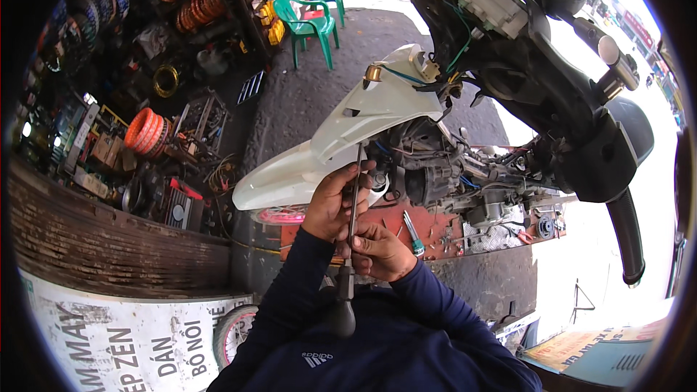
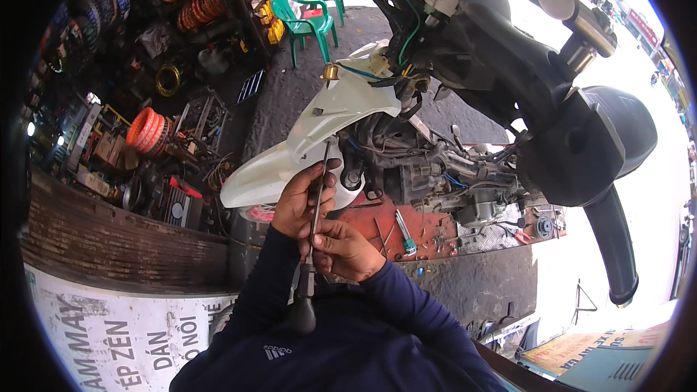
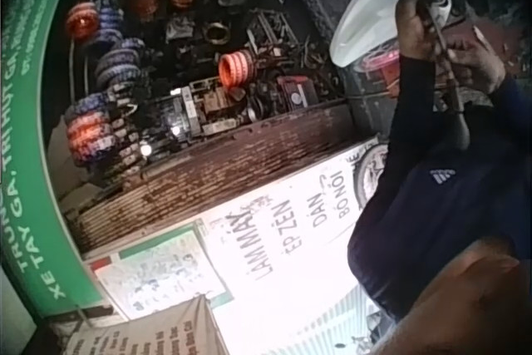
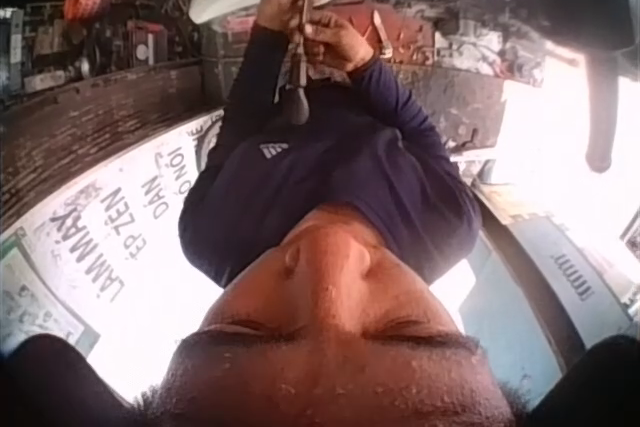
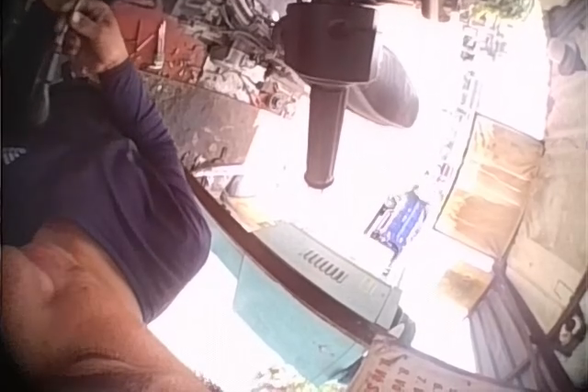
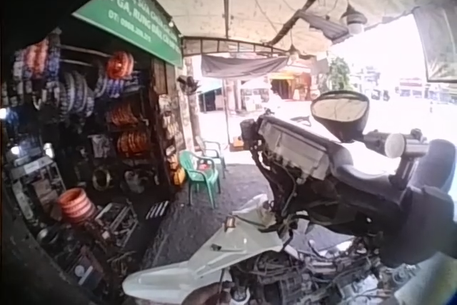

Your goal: Using a screwdriver and T-handle wrench to disassemble and reassemble motorcycle fairing components.

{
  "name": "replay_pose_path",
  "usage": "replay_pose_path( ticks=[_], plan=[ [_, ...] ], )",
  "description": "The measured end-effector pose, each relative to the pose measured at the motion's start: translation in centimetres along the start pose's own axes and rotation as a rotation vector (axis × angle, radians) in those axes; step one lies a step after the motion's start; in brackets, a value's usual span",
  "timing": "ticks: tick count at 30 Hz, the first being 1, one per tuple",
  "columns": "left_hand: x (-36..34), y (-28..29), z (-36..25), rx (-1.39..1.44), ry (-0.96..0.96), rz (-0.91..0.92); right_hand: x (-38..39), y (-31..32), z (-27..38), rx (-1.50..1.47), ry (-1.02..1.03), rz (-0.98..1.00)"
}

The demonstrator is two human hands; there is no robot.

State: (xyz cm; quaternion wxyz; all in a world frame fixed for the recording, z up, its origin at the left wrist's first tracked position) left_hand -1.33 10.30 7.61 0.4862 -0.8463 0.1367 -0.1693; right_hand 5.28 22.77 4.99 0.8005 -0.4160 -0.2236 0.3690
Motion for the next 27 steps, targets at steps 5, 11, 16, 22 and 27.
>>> replay_pose_path(
  ticks=[5, 11, 16, 22, 27],
  plan=[
    [-0.4, 0.1, 0.5, 0.016, -0.036, -0.020, -0.2, 0.1, -0.5, -0.116, 0.056, 0.056],
    [-1.1, 0.4, 0.7, 0.124, -0.004, 0.049, -0.2, 0.1, -0.6, -0.087, 0.067, 0.040],
    [-1.7, 0.8, 0.6, 0.182, -0.023, 0.062, 0.0, 0.0, -0.5, -0.024, 0.089, -0.021],
    [-3.7, 1.2, 0.5, 0.210, -0.063, 0.038, -0.3, 0.4, -1.4, -0.061, 0.133, -0.082],
    [-4.6, 1.9, 0.5, 0.216, -0.078, 0.037, 1.5, 1.1, -1.2, 0.033, 0.108, -0.260]
  ],
)
Point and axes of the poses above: each hand's wrist, its own x-axis away from the middle knuckle, its own y-axis out of the back of the hand, z = x × y, the point moved 1 cm from there along -x, towards the middle knuckle, and after that the axes turned 9 degrees about x, right-handed, at the moved point
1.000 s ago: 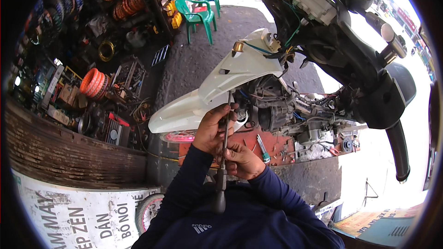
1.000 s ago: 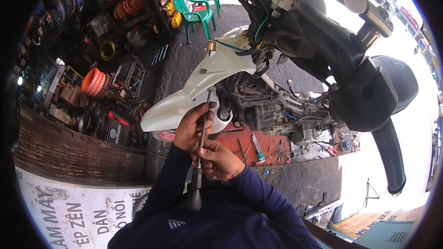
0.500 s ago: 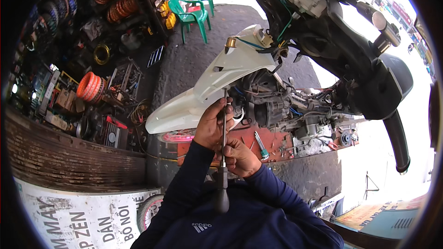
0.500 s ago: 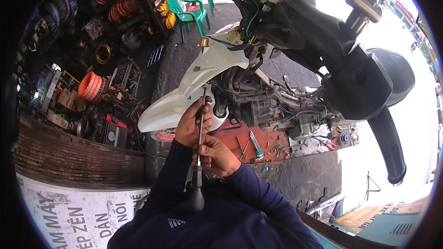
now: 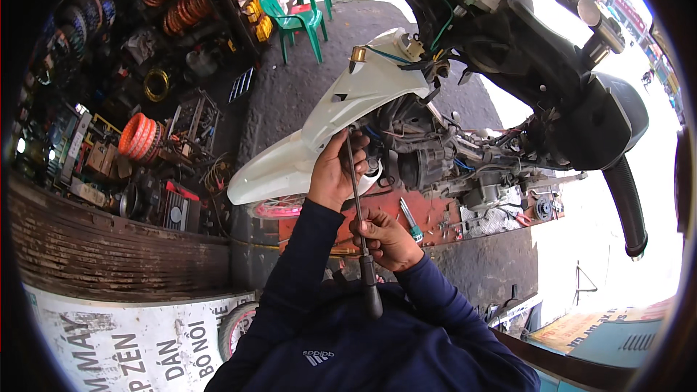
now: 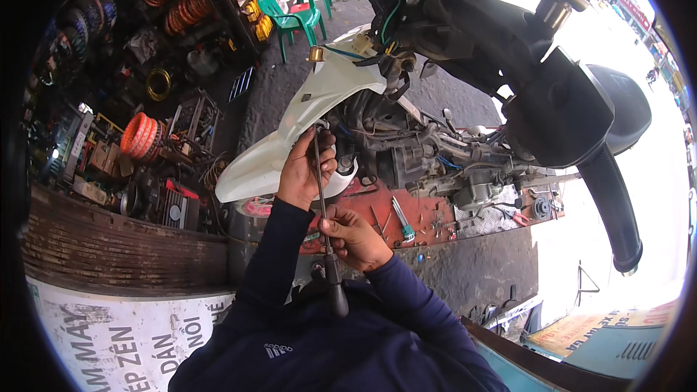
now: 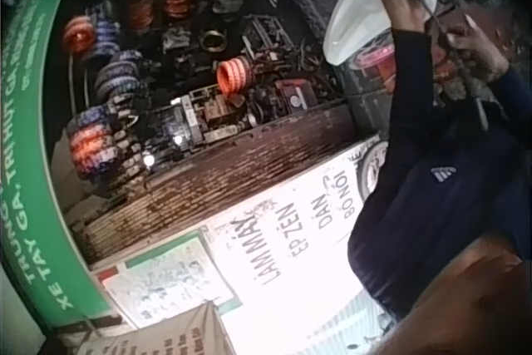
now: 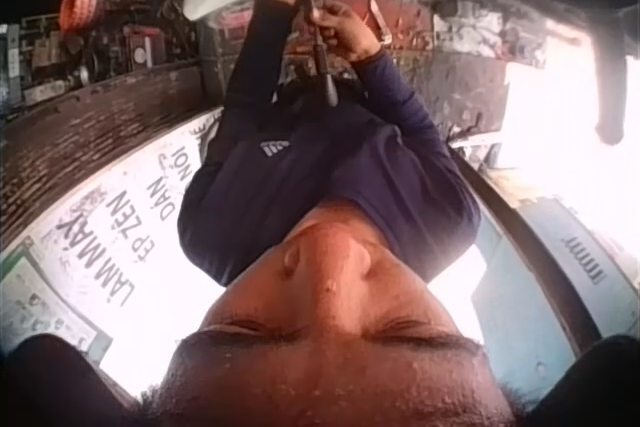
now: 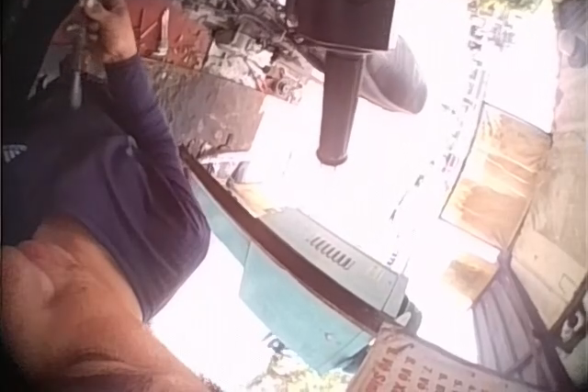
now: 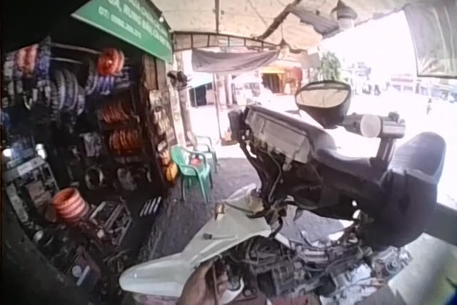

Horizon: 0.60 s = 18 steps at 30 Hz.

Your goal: Using a screwdriver and T-handle wrench to disassemble and reassemble motorcycle fairing components.

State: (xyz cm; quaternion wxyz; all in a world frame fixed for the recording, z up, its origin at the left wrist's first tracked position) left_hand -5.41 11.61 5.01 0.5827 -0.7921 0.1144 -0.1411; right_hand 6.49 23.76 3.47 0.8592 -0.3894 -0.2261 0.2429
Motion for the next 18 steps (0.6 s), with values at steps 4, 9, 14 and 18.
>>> replay_pose_path(
  ticks=[4, 9, 14, 18],
  plan=[
    [-0.4, 0.4, -0.1, -0.041, 0.023, -0.030, 1.6, 0.5, -0.1, 0.089, 0.031, -0.021],
    [0.9, 0.9, 0.5, -0.030, 0.116, 0.050, 4.6, 1.3, -2.7, 0.053, 0.234, 0.099],
    [5.0, 5.5, 3.3, -0.182, 0.262, 0.026, 9.7, 4.3, -8.1, -0.121, 0.310, -0.264],
    [8.8, 15.9, 6.4, 0.008, 0.499, -0.135, 12.4, 6.9, -16.2, -0.275, 0.316, -0.659]
  ],
)
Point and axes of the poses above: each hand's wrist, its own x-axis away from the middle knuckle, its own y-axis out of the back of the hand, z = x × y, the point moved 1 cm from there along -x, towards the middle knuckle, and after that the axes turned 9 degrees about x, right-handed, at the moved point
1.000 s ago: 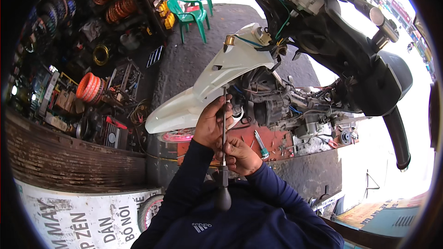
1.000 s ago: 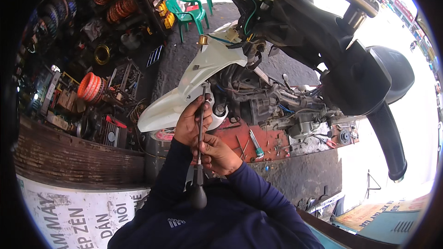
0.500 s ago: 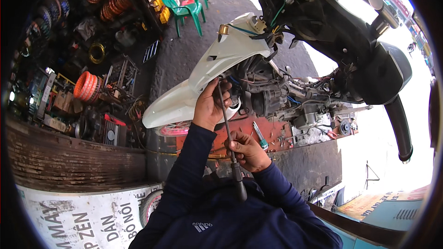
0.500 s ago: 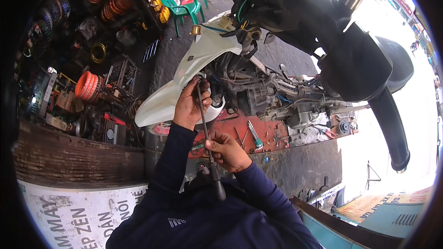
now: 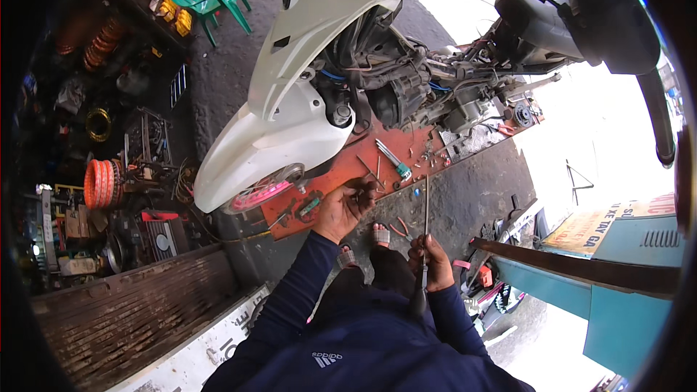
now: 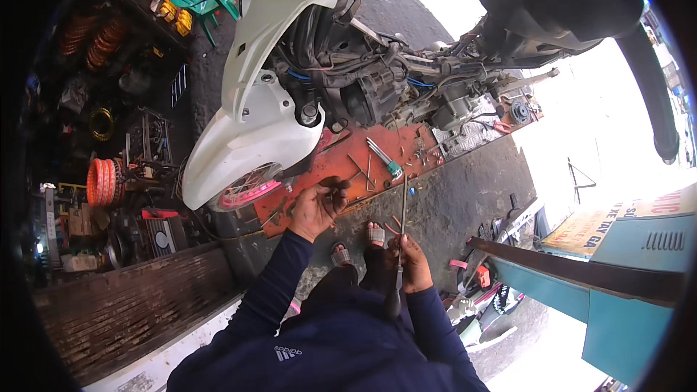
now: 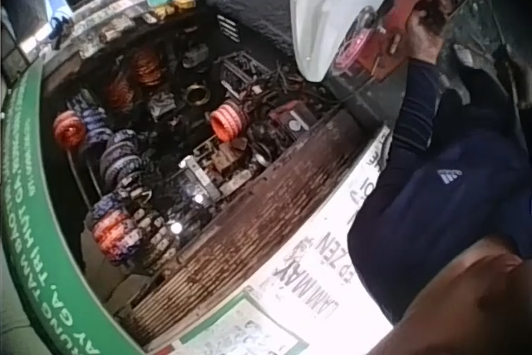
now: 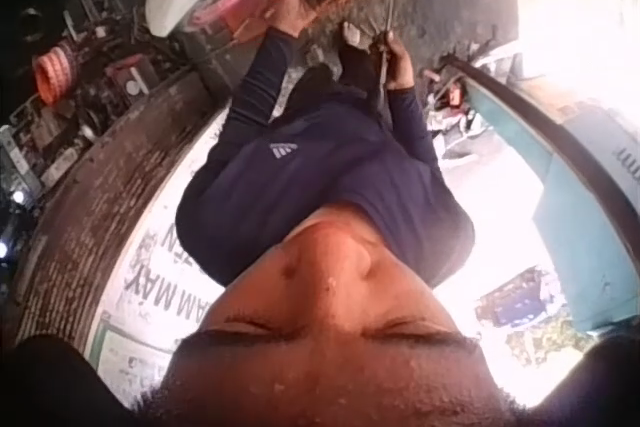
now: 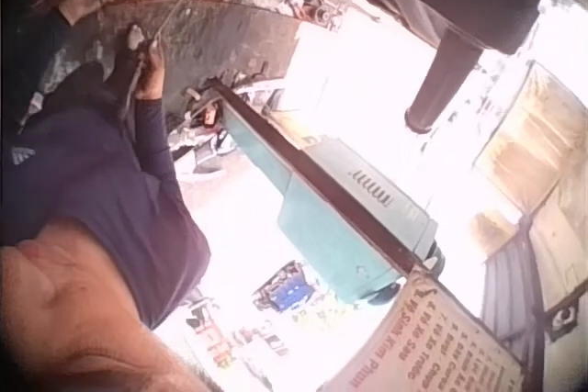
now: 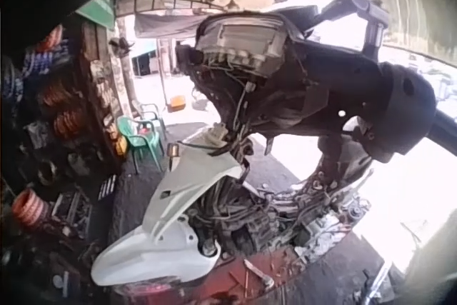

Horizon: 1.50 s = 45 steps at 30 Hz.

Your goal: Using a screwdriver and T-handle wrench to disassemble and reassemble motorcycle fairing components.

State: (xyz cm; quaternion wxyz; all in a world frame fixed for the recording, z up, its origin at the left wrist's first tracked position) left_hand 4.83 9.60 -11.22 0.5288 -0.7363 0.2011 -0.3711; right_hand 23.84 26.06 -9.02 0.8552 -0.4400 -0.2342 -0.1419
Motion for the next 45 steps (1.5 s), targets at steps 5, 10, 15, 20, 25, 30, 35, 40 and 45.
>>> replay_pose_path(
  ticks=[5, 10, 15, 20, 25, 30, 35, 40, 45],
  plan=[
    [-2.7, 18.6, 3.4, 0.292, 0.055, -0.563, 0.6, 8.2, -10.8, -0.150, -0.237, -0.318],
    [-6.1, 30.2, 4.7, -0.285, -0.025, -0.767, 2.1, 13.6, -19.1, -0.138, -0.447, -0.512],
    [-12.8, 36.5, 5.0, -0.701, -0.079, -0.727, 3.2, 17.6, -24.1, -0.155, -0.454, -0.532],
    [-16.3, 41.9, 4.7, -1.330, 0.052, -0.666, 3.2, 20.8, -25.4, -0.157, -0.560, -0.614],
    [-12.7, 38.9, 4.5, -1.427, -0.147, -0.627, 0.6, 21.3, -23.0, -0.039, -0.453, -0.618],
    [-1.2, 33.0, 7.5, -0.949, 0.435, -0.240, -9.2, 20.7, -22.1, 0.304, -0.220, -0.566],
    [3.3, 34.4, 3.3, -1.463, 0.126, -0.339, -23.4, 16.6, -24.8, 0.370, -0.173, -0.365],
    [0.9, 40.1, -3.0, -1.652, -0.182, -0.546, -28.4, 12.9, -24.2, 0.420, -0.182, -0.283],
    [2.3, 43.6, -5.5, -2.025, -0.203, -0.811, -23.5, 14.6, -21.7, 0.859, -0.134, -0.202]
  ],
)
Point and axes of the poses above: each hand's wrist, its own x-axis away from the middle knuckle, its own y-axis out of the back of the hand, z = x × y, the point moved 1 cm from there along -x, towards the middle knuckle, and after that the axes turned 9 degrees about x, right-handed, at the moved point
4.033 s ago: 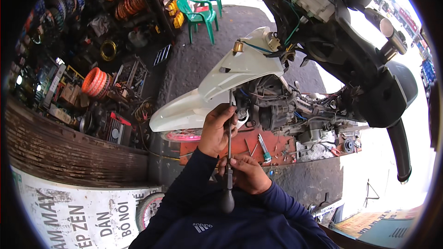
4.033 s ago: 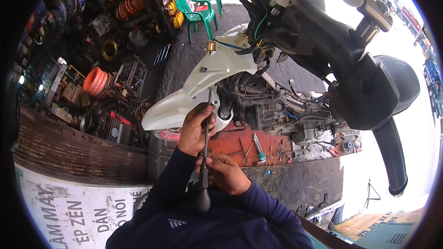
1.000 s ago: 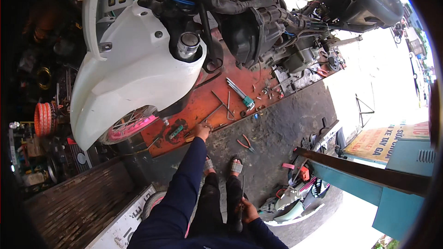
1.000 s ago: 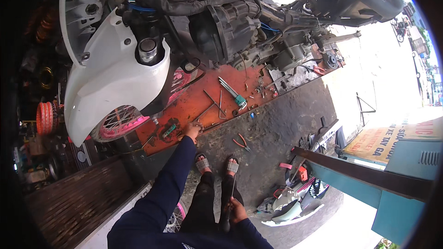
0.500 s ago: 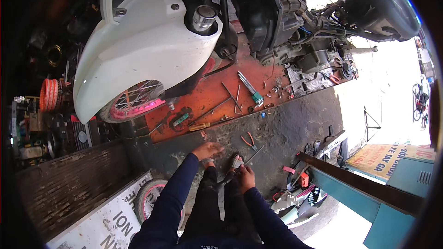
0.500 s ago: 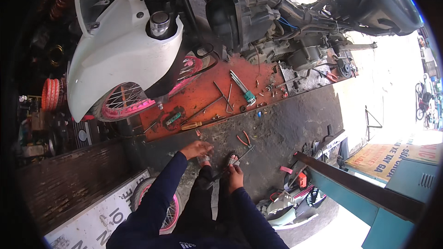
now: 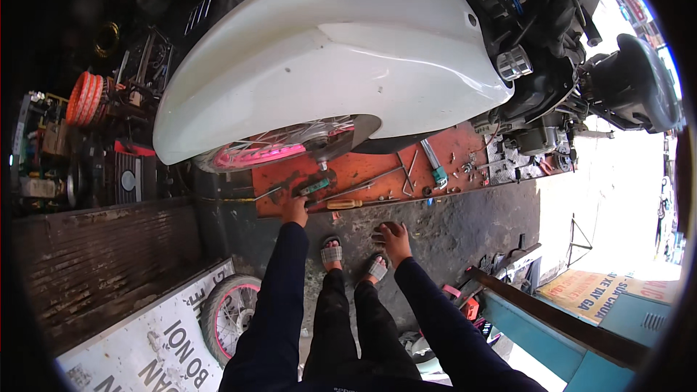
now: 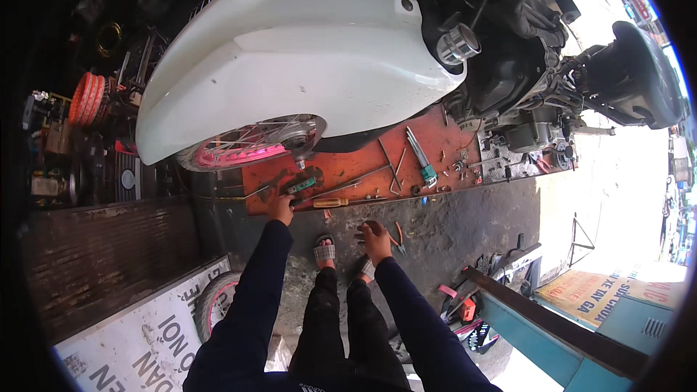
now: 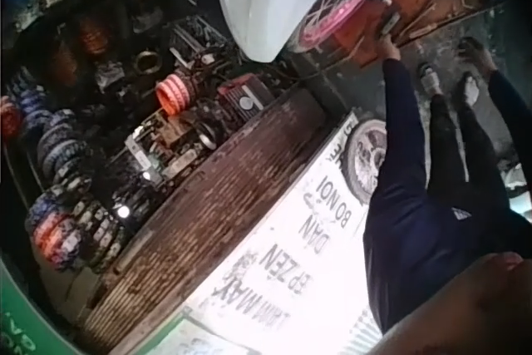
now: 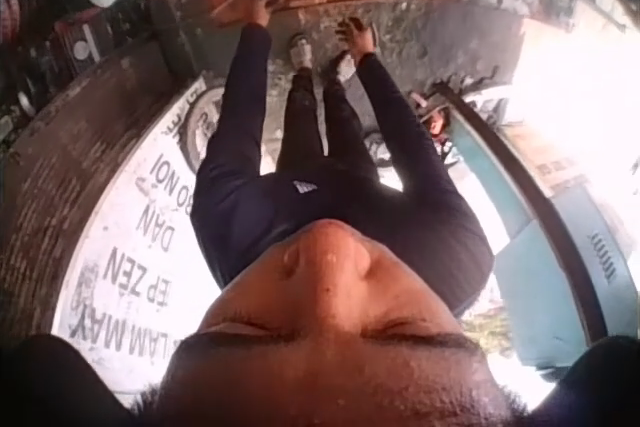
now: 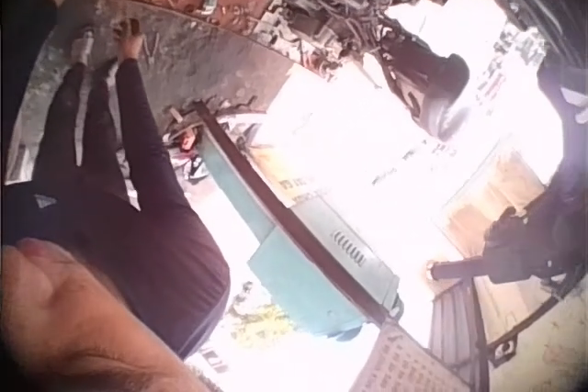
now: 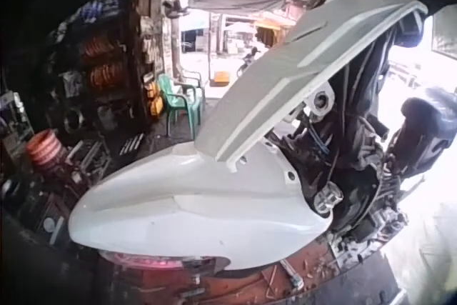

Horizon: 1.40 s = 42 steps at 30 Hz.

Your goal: Using a screwdriver and T-handle wrench to disassemble and reassemble motorcycle fairing components.

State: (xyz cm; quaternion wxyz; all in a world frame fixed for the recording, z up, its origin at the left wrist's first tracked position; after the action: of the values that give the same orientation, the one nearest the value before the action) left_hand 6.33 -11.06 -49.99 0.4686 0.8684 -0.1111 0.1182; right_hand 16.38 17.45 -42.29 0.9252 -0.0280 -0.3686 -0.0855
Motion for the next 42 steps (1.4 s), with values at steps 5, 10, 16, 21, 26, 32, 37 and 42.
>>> replay_pose_path(
  ticks=[5, 10, 16, 21, 26, 32, 37, 42],
  plan=[
    [4.6, 3.0, -4.5, 0.089, -0.081, -0.047, 9.4, 5.0, -0.7, -0.040, -0.360, 0.018],
    [16.4, 9.0, -15.7, 0.519, -0.162, 0.109, 16.7, 6.8, 3.4, -0.020, -0.400, 0.046],
    [22.1, 20.4, -25.6, 0.732, -0.364, 0.028, 19.3, 4.7, 16.3, -0.125, 0.068, 0.119],
    [13.9, 35.0, -31.6, 0.794, -0.784, -0.391, 22.0, 2.3, 32.2, -0.326, 0.507, -0.031],
    [4.7, 44.8, -37.3, 0.780, -1.045, -0.455, 26.2, 2.0, 46.8, -0.447, 1.097, -0.343],
    [0.0, 45.1, -41.3, 0.497, -1.047, -0.166, 26.7, 1.1, 54.7, -0.328, 1.155, -0.661],
    [-1.3, 44.9, -41.8, 0.503, -1.075, -0.170, 25.7, 1.8, 55.9, -0.303, 1.049, -0.637],
    [-1.5, 46.2, -42.0, 0.551, -1.012, 0.014, 26.3, 1.0, 55.9, -0.293, 1.079, -0.640]
  ],
)
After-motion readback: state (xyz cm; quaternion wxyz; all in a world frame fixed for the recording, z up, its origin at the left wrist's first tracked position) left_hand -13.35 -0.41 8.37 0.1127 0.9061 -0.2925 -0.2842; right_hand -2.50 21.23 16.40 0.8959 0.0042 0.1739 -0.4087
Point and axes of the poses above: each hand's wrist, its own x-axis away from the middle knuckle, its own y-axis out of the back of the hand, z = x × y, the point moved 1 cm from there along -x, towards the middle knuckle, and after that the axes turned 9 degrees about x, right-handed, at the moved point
